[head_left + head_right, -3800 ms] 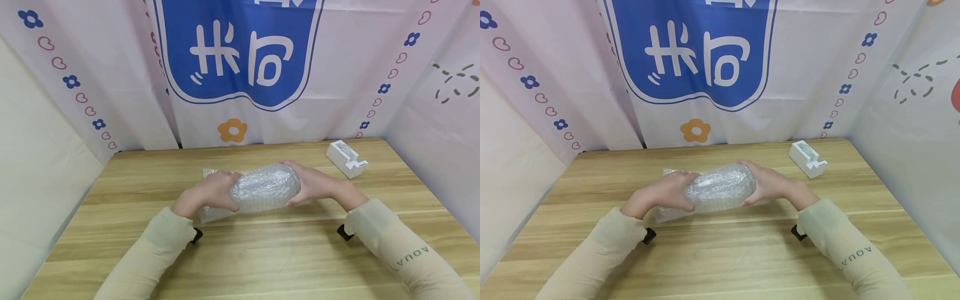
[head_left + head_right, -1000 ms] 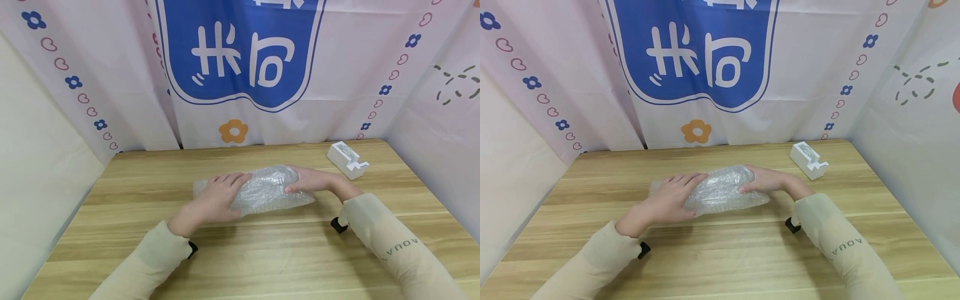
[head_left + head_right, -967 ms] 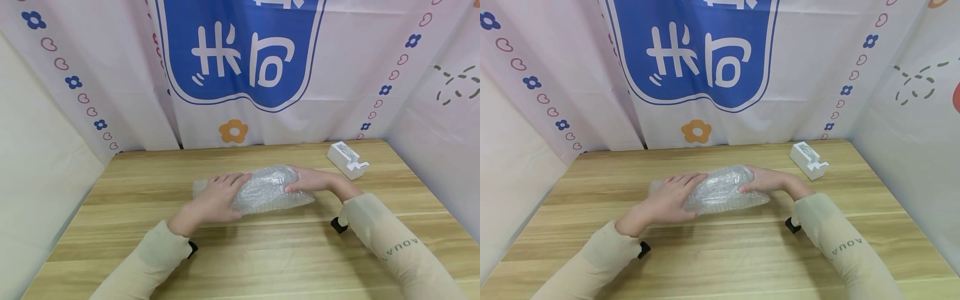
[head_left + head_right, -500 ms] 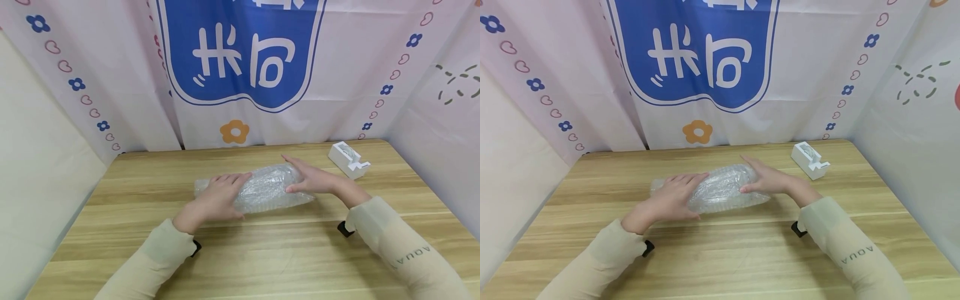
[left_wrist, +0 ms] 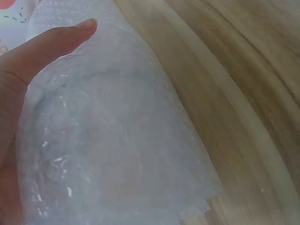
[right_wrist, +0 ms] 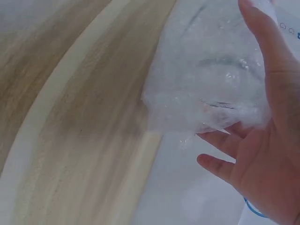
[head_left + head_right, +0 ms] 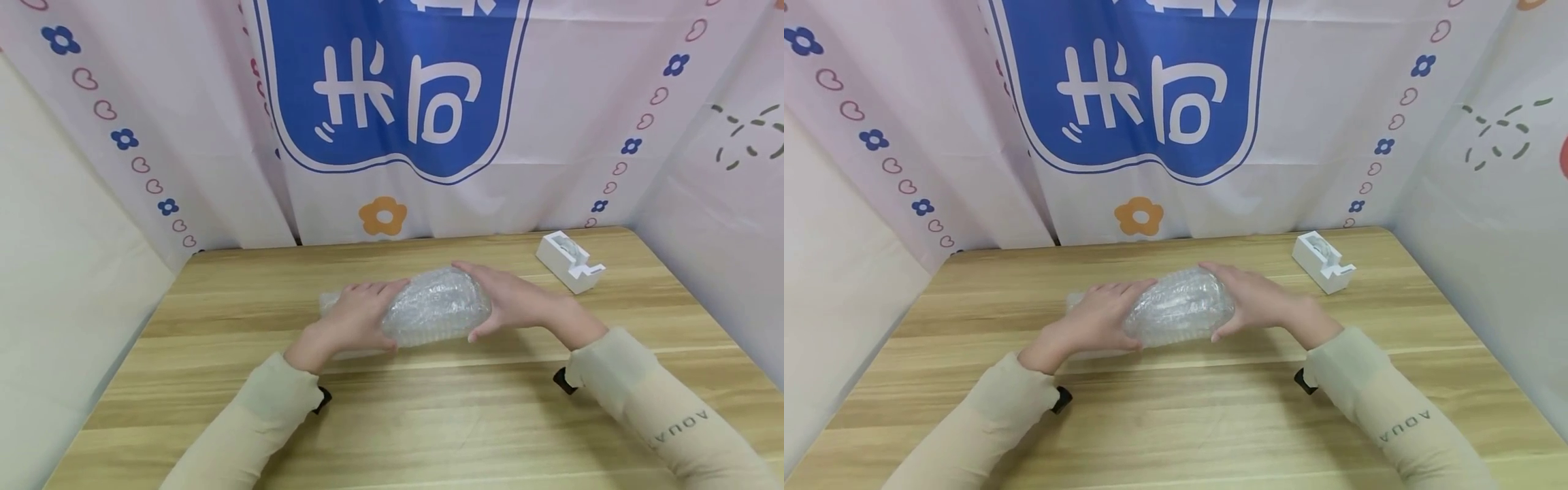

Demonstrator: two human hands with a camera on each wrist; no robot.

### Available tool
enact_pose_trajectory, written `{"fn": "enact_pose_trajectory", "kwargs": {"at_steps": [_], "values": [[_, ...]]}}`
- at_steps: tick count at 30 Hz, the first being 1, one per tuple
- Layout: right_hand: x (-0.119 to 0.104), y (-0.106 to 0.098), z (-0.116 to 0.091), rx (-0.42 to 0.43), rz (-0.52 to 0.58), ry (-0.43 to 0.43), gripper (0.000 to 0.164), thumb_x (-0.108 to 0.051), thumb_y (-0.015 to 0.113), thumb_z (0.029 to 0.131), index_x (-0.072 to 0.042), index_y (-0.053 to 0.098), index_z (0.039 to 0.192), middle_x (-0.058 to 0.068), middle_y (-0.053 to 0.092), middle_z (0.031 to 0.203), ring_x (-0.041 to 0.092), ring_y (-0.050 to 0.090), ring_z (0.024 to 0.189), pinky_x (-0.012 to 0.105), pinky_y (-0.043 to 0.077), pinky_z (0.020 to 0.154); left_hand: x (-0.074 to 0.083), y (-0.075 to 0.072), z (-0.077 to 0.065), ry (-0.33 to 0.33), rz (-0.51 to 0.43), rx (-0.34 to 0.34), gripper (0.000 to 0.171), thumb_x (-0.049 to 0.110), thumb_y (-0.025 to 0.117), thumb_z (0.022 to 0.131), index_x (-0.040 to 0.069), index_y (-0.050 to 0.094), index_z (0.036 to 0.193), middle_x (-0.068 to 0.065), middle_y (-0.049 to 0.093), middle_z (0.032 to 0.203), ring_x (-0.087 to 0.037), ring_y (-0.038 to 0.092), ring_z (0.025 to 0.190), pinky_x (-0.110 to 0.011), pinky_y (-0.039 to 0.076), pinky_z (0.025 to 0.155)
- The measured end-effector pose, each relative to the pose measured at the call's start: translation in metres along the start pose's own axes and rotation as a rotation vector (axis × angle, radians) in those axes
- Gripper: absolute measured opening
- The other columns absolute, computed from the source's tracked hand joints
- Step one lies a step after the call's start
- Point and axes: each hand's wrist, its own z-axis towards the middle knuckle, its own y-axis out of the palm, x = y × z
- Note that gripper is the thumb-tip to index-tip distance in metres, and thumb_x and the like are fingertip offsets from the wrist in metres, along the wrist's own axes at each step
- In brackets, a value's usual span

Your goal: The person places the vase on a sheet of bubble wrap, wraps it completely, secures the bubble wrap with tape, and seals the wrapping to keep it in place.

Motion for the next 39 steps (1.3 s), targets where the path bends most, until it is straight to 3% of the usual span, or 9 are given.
{"fn": "enact_pose_trajectory", "kwargs": {"at_steps": [3,6,16,23,30,39], "values": [[0.005,0.004,0.002,-0.003,0.081,0.042,0.136,-0.034,0.102,0.056,-0.009,0.021,0.162,0.019,0.042,0.156,0.039,0.049,0.134,0.059,0.042,0.109,-0.003,0.000,0.004,0.000,-0.022,-0.003,0.111,0.038,0.094,0.072,0.012,0.033,0.160,-0.017,0.050,0.151,-0.039,0.047,0.138,-0.062,0.036,0.111],[0.007,0.006,0.004,0.001,0.127,0.057,0.135,-0.032,0.102,0.056,-0.011,0.020,0.162,0.020,0.044,0.153,0.040,0.051,0.130,0.059,0.044,0.106,-0.005,0.000,0.007,-0.006,-0.046,0.000,0.108,0.036,0.093,0.072,0.012,0.034,0.160,-0.017,0.049,0.152,-0.039,0.047,0.138,-0.061,0.036,0.111],[0.011,0.007,0.008,0.008,0.105,0.081,0.126,-0.033,0.099,0.063,-0.022,0.022,0.162,0.027,0.053,0.142,0.041,0.060,0.118,0.059,0.050,0.098,-0.012,-0.002,0.015,-0.014,-0.103,-0.027,0.102,0.028,0.091,0.074,0.012,0.036,0.159,-0.015,0.048,0.154,-0.037,0.046,0.139,-0.061,0.032,0.114],[0.015,0.010,0.010,0.007,0.164,0.125,0.124,-0.041,0.097,0.063,-0.029,0.023,0.161,0.026,0.051,0.143,0.042,0.058,0.119,0.061,0.049,0.096,-0.021,-0.005,0.022,0.013,-0.188,-0.052,0.102,0.021,0.091,0.072,0.009,0.037,0.158,-0.010,0.051,0.152,-0.030,0.052,0.134,-0.052,0.043,0.110],[0.017,0.012,0.009,-0.035,0.287,0.136,0.120,-0.039,0.095,0.068,-0.029,0.019,0.161,0.025,0.045,0.149,0.041,0.055,0.123,0.064,0.045,0.101,-0.025,-0.011,0.022,0.010,-0.265,-0.111,0.101,0.018,0.088,0.072,0.010,0.036,0.159,-0.010,0.053,0.149,-0.021,0.061,0.109,-0.043,0.051,0.098],[0.020,0.015,0.009,-0.079,0.393,0.131,0.116,-0.032,0.091,0.074,-0.025,0.016,0.162,0.025,0.039,0.152,0.043,0.050,0.129,0.066,0.039,0.107,-0.027,-0.014,0.022,0.004,-0.312,-0.153,0.099,0.020,0.088,0.073,0.011,0.037,0.158,-0.011,0.057,0.144,-0.025,0.059,0.118,-0.047,0.049,0.102]]}}
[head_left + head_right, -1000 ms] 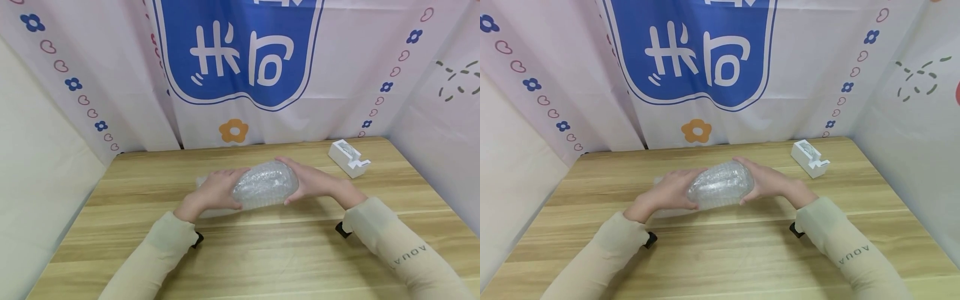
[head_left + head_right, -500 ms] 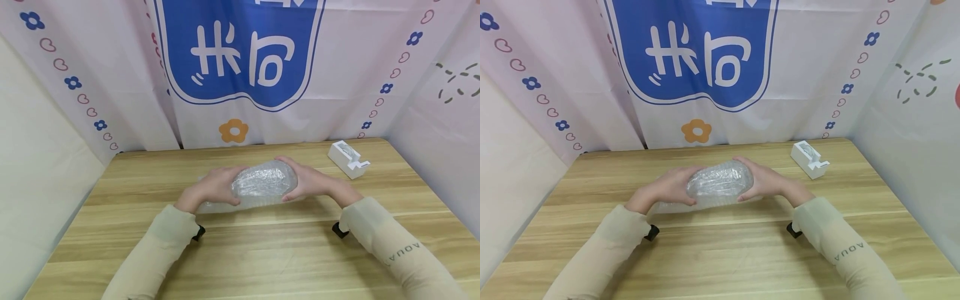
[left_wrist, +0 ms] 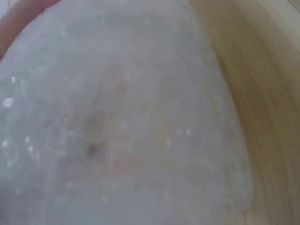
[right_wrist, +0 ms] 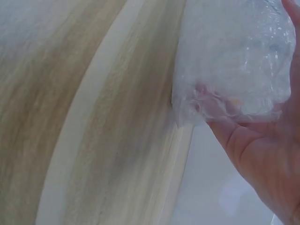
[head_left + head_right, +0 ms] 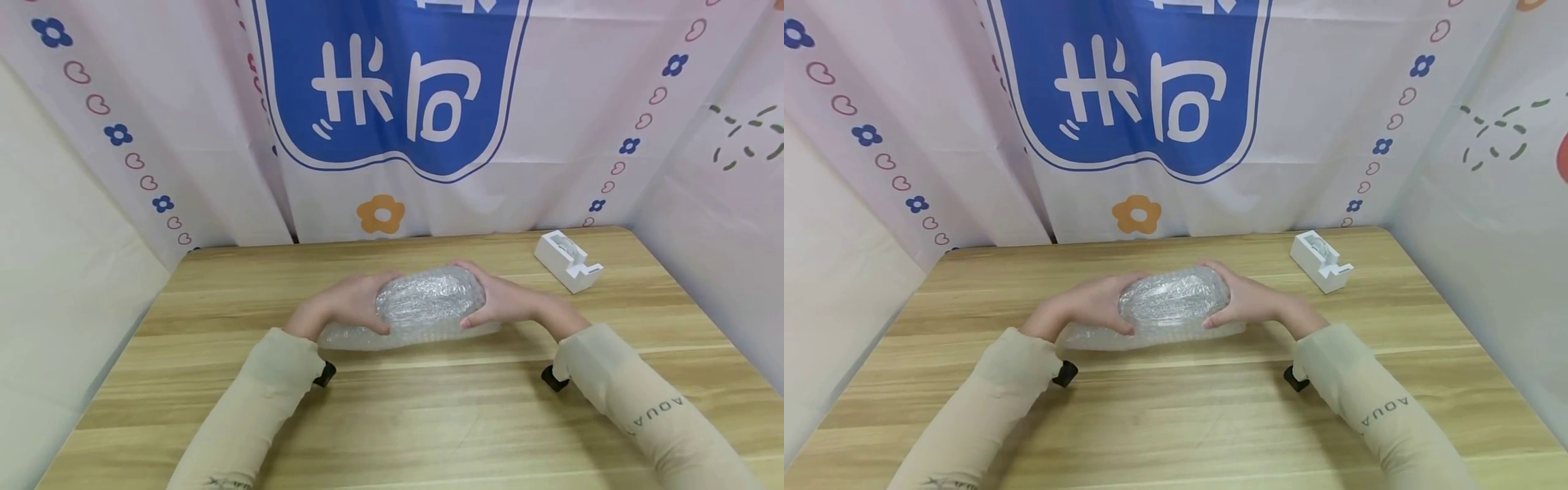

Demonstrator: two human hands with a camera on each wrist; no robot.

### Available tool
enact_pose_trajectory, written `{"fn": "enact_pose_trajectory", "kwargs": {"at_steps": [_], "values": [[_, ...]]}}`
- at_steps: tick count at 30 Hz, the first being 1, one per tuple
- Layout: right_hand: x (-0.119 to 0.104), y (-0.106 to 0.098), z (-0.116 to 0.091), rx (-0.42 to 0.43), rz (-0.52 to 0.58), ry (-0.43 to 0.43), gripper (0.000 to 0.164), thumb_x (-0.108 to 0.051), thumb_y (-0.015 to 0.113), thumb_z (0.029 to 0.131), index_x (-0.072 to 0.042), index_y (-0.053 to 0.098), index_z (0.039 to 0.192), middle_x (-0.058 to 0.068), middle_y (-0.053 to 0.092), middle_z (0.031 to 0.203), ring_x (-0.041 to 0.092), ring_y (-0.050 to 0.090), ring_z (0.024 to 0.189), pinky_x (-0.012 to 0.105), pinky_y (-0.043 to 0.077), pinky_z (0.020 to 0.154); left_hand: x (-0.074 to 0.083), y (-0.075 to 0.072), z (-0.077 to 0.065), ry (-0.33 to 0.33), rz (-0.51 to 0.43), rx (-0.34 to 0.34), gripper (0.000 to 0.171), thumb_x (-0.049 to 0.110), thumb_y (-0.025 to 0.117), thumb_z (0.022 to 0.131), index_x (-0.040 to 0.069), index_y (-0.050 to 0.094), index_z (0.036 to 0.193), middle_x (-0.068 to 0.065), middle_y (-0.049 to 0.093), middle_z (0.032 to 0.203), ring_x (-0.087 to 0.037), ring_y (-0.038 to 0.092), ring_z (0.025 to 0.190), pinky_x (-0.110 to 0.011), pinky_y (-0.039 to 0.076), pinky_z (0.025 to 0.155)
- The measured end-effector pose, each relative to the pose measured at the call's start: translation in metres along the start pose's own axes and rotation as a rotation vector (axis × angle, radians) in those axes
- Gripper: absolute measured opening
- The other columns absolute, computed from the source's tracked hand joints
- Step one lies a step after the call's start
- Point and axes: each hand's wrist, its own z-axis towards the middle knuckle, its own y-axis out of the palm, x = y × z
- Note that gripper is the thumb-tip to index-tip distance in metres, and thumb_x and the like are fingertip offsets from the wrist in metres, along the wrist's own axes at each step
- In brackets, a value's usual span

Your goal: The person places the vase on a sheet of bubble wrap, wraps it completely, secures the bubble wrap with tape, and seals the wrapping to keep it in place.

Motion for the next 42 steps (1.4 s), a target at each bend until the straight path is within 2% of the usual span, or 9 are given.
{"fn": "enact_pose_trajectory", "kwargs": {"at_steps": [9,11,14,18,21,24,31,39,42], "values": [[0.003,0.001,-0.001,-0.027,0.005,0.025,0.113,-0.033,0.087,0.080,-0.020,0.012,0.163,0.030,0.036,0.153,0.046,0.046,0.133,0.067,0.034,0.110,-0.006,-0.003,0.003,-0.023,-0.120,-0.088,0.105,0.017,0.088,0.074,0.007,0.030,0.161,-0.016,0.043,0.157,-0.017,0.062,0.093,-0.043,0.051,0.098],[0.003,0.001,0.000,-0.036,0.001,0.029,0.112,-0.034,0.086,0.082,-0.020,0.011,0.164,0.030,0.036,0.153,0.046,0.046,0.133,0.067,0.035,0.110,-0.008,-0.004,0.004,-0.026,-0.136,-0.097,0.105,0.017,0.088,0.074,0.007,0.030,0.161,-0.015,0.044,0.156,-0.019,0.061,0.097,-0.043,0.050,0.099],[0.002,-0.002,0.000,-0.059,0.001,0.033,0.110,-0.035,0.083,0.085,-0.018,0.009,0.164,0.029,0.035,0.154,0.045,0.045,0.134,0.066,0.035,0.110,-0.011,-0.004,0.006,-0.043,-0.163,-0.105,0.105,0.017,0.088,0.074,0.009,0.029,0.161,-0.014,0.041,0.159,-0.024,0.057,0.118,-0.046,0.044,0.109],[-0.001,-0.006,0.002,-0.092,-0.003,0.042,0.108,-0.038,0.081,0.087,-0.016,0.008,0.163,0.027,0.031,0.158,0.044,0.037,0.140,0.065,0.029,0.114,-0.014,-0.003,0.005,-0.068,-0.240,-0.102,0.108,0.014,0.087,0.075,0.012,0.026,0.163,-0.012,0.028,0.166,-0.033,0.037,0.144,-0.053,0.031,0.118],[-0.002,-0.008,0.003,-0.112,0.003,0.047,0.107,-0.038,0.079,0.088,-0.015,0.007,0.164,0.026,0.029,0.159,0.043,0.033,0.143,0.065,0.026,0.116,-0.014,-0.003,0.003,-0.060,-0.289,-0.086,0.110,0.010,0.087,0.074,0.020,0.025,0.164,-0.008,0.024,0.168,-0.033,0.029,0.149,-0.056,0.029,0.118],[-0.003,-0.009,0.004,-0.122,0.011,0.050,0.107,-0.038,0.079,0.088,-0.015,0.006,0.164,0.025,0.028,0.160,0.043,0.032,0.144,0.064,0.024,0.117,-0.015,-0.003,0.001,-0.036,-0.293,-0.058,0.111,0.009,0.087,0.073,0.027,0.026,0.164,-0.003,0.023,0.168,-0.031,0.027,0.150,-0.057,0.029,0.117],[-0.005,-0.011,0.005,-0.137,0.022,0.052,0.108,-0.038,0.078,0.088,-0.013,0.006,0.163,0.025,0.028,0.160,0.042,0.031,0.144,0.063,0.024,0.117,-0.014,-0.001,-0.006,0.042,-0.166,0.035,0.104,0.016,0.091,0.076,0.027,0.033,0.161,0.001,0.030,0.165,-0.027,0.027,0.150,-0.056,0.030,0.117],[-0.003,-0.014,0.009,-0.146,0.059,0.047,0.106,-0.036,0.079,0.088,-0.010,0.009,0.163,0.025,0.029,0.159,0.041,0.033,0.143,0.060,0.025,0.118,-0.005,0.004,-0.021,0.099,0.173,0.155,0.092,0.036,0.085,0.085,0.026,0.034,0.161,-0.005,0.038,0.162,-0.034,0.033,0.147,-0.074,0.029,0.109],[-0.001,-0.014,0.010,-0.159,0.078,0.034,0.106,-0.035,0.078,0.088,-0.007,0.008,0.163,0.024,0.028,0.158,0.040,0.033,0.142,0.060,0.025,0.118,-0.003,0.008,-0.026,0.152,0.281,0.183,0.088,0.037,0.080,0.091,0.022,0.032,0.162,-0.008,0.036,0.163,-0.035,0.037,0.145,-0.073,0.034,0.107]]}}
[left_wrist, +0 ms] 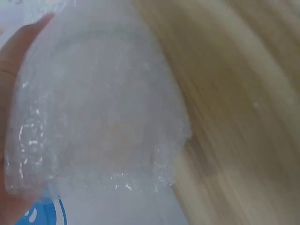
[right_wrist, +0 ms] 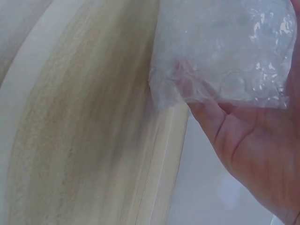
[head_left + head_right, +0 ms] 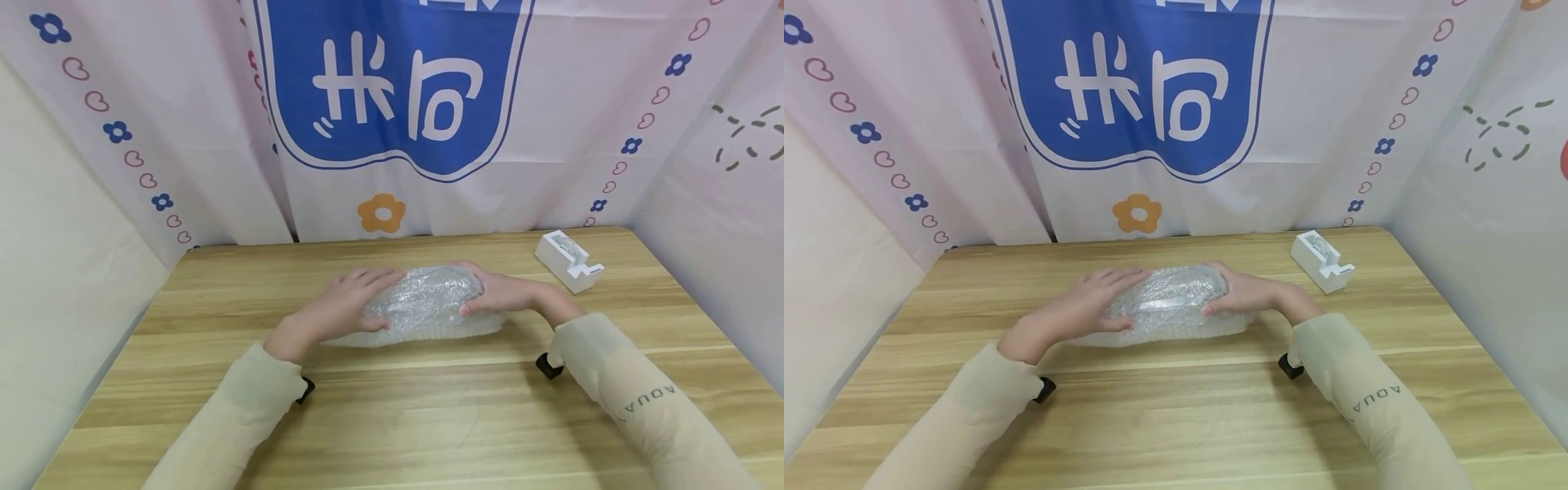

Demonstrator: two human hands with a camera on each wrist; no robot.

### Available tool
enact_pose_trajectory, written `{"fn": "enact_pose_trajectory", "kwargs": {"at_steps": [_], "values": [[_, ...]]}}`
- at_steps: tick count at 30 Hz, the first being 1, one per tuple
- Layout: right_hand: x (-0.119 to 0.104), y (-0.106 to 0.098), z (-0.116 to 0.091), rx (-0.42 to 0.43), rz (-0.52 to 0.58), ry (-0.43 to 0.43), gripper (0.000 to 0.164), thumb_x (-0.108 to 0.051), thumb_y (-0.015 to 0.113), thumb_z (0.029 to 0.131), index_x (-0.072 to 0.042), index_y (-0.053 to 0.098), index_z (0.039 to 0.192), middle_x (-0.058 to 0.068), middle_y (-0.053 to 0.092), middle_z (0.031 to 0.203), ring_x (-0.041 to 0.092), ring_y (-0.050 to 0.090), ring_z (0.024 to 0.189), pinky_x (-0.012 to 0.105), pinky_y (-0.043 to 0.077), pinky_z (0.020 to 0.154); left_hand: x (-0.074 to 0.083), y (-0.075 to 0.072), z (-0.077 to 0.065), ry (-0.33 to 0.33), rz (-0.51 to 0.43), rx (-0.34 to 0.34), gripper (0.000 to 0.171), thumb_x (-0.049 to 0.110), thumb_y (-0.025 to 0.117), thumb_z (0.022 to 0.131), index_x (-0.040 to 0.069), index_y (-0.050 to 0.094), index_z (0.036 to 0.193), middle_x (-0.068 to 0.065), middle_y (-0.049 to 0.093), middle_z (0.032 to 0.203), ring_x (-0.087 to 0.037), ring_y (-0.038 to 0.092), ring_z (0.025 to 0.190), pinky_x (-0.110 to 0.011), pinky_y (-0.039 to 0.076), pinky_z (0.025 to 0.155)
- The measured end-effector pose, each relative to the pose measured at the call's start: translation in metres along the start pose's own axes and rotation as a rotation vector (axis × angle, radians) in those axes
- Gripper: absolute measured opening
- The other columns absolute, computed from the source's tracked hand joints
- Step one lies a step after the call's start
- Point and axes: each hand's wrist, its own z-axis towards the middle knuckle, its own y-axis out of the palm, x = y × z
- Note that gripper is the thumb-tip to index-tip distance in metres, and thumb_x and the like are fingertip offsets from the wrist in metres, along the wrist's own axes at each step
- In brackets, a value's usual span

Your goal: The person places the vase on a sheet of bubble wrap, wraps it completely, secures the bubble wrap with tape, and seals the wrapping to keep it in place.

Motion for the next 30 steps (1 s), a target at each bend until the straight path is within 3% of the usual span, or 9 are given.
{"fn": "enact_pose_trajectory", "kwargs": {"at_steps": [6,15,21,26,30], "values": [[0.002,0.000,0.000,-0.015,0.006,0.009,0.106,-0.037,0.078,0.088,-0.009,0.008,0.163,0.023,0.027,0.160,0.040,0.031,0.145,0.060,0.023,0.119,0.002,0.007,-0.006,0.082,0.090,0.063,0.083,0.035,0.076,0.094,0.016,0.032,0.162,-0.013,0.035,0.163,-0.036,0.041,0.143,-0.069,0.041,0.104],[0.000,-0.002,-0.002,-0.011,-0.007,0.038,0.105,-0.037,0.076,0.090,-0.011,0.006,0.164,0.024,0.020,0.164,0.042,0.022,0.149,0.062,0.018,0.119,-0.001,0.014,-0.008,0.119,0.146,0.155,0.101,0.052,0.083,0.079,0.008,0.038,0.158,-0.016,0.041,0.159,-0.036,0.048,0.139,-0.063,0.045,0.104],[0.000,0.002,-0.005,0.012,-0.013,0.012,0.105,-0.036,0.074,0.091,-0.011,0.004,0.164,0.021,0.006,0.168,0.041,0.008,0.153,0.064,0.012,0.120,0.000,0.021,-0.010,0.079,0.175,0.131,0.116,0.055,0.090,0.071,0.013,0.031,0.162,-0.014,0.035,0.163,-0.040,0.045,0.139,-0.065,0.042,0.106],[0.000,0.008,-0.010,0.080,-0.115,-0.031,0.110,-0.040,0.072,0.095,-0.014,-0.009,0.165,0.016,-0.009,0.170,0.045,-0.007,0.153,0.066,0.001,0.119,0.001,0.022,-0.012,0.050,0.168,0.121,0.123,0.050,0.096,0.065,0.016,0.030,0.163,-0.013,0.029,0.166,-0.044,0.041,0.141,-0.069,0.040,0.105],[-0.002,0.016,-0.016,0.141,-0.163,-0.093,0.109,-0.035,0.071,0.098,-0.021,-0.016,0.163,0.014,-0.009,0.170,0.044,-0.006,0.153,0.064,0.003,0.120,0.002,0.023,-0.012,0.034,0.152,0.117,0.125,0.046,0.098,0.062,0.019,0.029,0.163,-0.015,0.027,0.166,-0.047,0.036,0.143,-0.073,0.036,0.105]]}}
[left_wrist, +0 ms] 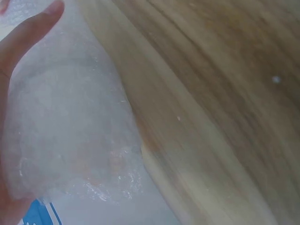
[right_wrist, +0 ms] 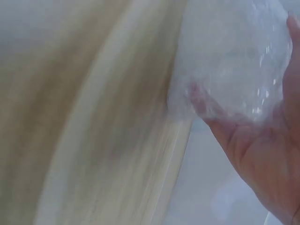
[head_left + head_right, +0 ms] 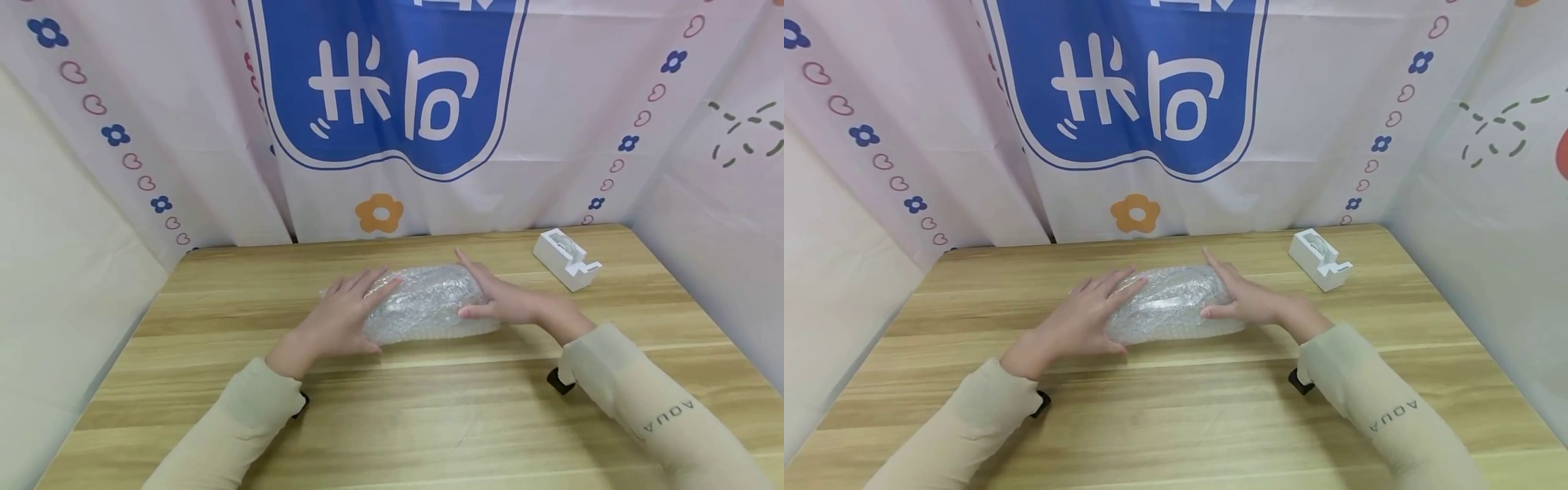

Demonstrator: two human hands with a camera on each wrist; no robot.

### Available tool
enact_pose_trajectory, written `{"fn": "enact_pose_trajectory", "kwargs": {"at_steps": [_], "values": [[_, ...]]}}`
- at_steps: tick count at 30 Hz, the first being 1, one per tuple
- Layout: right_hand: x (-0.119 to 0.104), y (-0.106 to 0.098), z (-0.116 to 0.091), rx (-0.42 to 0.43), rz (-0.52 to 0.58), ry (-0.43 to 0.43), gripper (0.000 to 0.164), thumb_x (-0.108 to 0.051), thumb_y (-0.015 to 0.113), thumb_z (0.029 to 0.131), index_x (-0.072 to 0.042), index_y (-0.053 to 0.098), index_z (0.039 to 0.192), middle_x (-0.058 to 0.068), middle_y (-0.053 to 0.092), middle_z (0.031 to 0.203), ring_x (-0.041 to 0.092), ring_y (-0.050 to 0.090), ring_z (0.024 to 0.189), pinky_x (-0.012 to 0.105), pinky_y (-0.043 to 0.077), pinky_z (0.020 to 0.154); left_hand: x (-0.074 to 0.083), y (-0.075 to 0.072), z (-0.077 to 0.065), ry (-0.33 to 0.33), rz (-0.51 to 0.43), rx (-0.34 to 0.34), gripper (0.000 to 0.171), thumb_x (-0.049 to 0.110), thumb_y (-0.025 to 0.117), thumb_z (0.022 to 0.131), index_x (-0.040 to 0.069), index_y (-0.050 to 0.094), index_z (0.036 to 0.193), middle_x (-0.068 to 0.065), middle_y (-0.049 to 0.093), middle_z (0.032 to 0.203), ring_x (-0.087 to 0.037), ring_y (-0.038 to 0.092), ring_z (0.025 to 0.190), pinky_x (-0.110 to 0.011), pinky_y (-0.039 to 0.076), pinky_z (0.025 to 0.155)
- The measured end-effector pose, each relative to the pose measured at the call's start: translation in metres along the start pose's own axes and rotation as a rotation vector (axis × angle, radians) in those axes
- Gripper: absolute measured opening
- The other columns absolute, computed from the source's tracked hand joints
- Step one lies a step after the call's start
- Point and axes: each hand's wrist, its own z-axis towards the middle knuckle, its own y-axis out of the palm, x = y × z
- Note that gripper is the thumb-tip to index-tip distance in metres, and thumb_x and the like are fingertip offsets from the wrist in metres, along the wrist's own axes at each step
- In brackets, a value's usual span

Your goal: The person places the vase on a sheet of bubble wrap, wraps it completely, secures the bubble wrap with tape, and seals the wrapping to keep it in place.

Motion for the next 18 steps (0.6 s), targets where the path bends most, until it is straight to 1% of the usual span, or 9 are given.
{"fn": "enact_pose_trajectory", "kwargs": {"at_steps": [3,6,8,10,12,15,17,18], "values": [[-0.003,0.005,-0.004,0.038,-0.058,-0.070,0.102,-0.030,0.068,0.101,-0.017,-0.010,0.165,0.016,-0.003,0.170,0.043,0.003,0.154,0.062,0.011,0.120,0.001,0.000,0.001,-0.010,-0.021,-0.003,0.124,0.041,0.099,0.063,0.020,0.029,0.163,-0.017,0.028,0.165,-0.050,0.035,0.143,-0.073,0.036,0.105],[-0.006,0.010,-0.005,0.062,-0.139,-0.129,0.089,-0.026,0.064,0.103,-0.012,0.001,0.165,0.020,0.004,0.169,0.043,0.011,0.153,0.061,0.019,0.119,0.003,-0.001,-0.001,-0.024,-0.047,-0.008,0.121,0.035,0.099,0.065,0.019,0.029,0.163,-0.018,0.029,0.164,-0.050,0.036,0.142,-0.071,0.040,0.102],[-0.008,0.012,-0.006,0.079,-0.173,-0.150,0.083,-0.024,0.062,0.104,-0.010,0.008,0.164,0.022,0.008,0.167,0.044,0.015,0.152,0.062,0.023,0.118,0.003,-0.001,0.000,-0.035,-0.062,-0.012,0.118,0.031,0.097,0.068,0.020,0.029,0.163,-0.018,0.030,0.163,-0.049,0.038,0.141,-0.068,0.044,0.101],[-0.009,0.014,-0.007,0.091,-0.190,-0.145,0.081,-0.024,0.064,0.103,-0.011,0.012,0.164,0.022,0.008,0.167,0.045,0.018,0.151,0.062,0.027,0.116,0.004,-0.001,0.001,-0.038,-0.069,-0.011,0.115,0.028,0.096,0.070,0.020,0.030,0.163,-0.019,0.032,0.162,-0.047,0.041,0.139,-0.065,0.047,0.100],[-0.009,0.016,-0.008,0.110,-0.204,-0.147,0.091,-0.027,0.074,0.096,-0.012,0.014,0.163,0.024,0.010,0.166,0.048,0.024,0.148,0.063,0.031,0.114,0.004,-0.001,0.002,-0.036,-0.073,-0.009,0.113,0.026,0.095,0.070,0.020,0.031,0.163,-0.020,0.034,0.160,-0.046,0.045,0.136,-0.061,0.048,0.101],[-0.009,0.017,-0.007,0.138,-0.231,-0.161,0.113,-0.030,0.091,0.079,-0.010,0.016,0.161,0.026,0.016,0.164,0.051,0.036,0.141,0.062,0.038,0.110,0.003,0.000,0.004,-0.043,-0.086,-0.014,0.112,0.024,0.094,0.070,0.020,0.031,0.162,-0.021,0.036,0.159,-0.046,0.046,0.134,-0.059,0.049,0.101],[-0.009,0.017,-0.004,0.162,-0.250,-0.166,0.124,-0.031,0.098,0.067,-0.008,0.019,0.159,0.027,0.023,0.161,0.050,0.045,0.134,0.061,0.042,0.107,0.002,-0.001,0.005,-0.058,-0.106,-0.028,0.112,0.023,0.093,0.070,0.021,0.031,0.163,-0.022,0.037,0.158,-0.046,0.046,0.135,-0.059,0.049,0.102],[-0.010,0.017,-0.003,0.172,-0.253,-0.164,0.125,-0.029,0.099,0.064,-0.007,0.020,0.159,0.027,0.027,0.159,0.049,0.047,0.131,0.061,0.044,0.106,0.001,-0.002,0.006,-0.067,-0.113,-0.036,0.112,0.023,0.093,0.070,0.022,0.030,0.163,-0.022,0.038,0.157,-0.045,0.045,0.135,-0.059,0.049,0.102]]}}
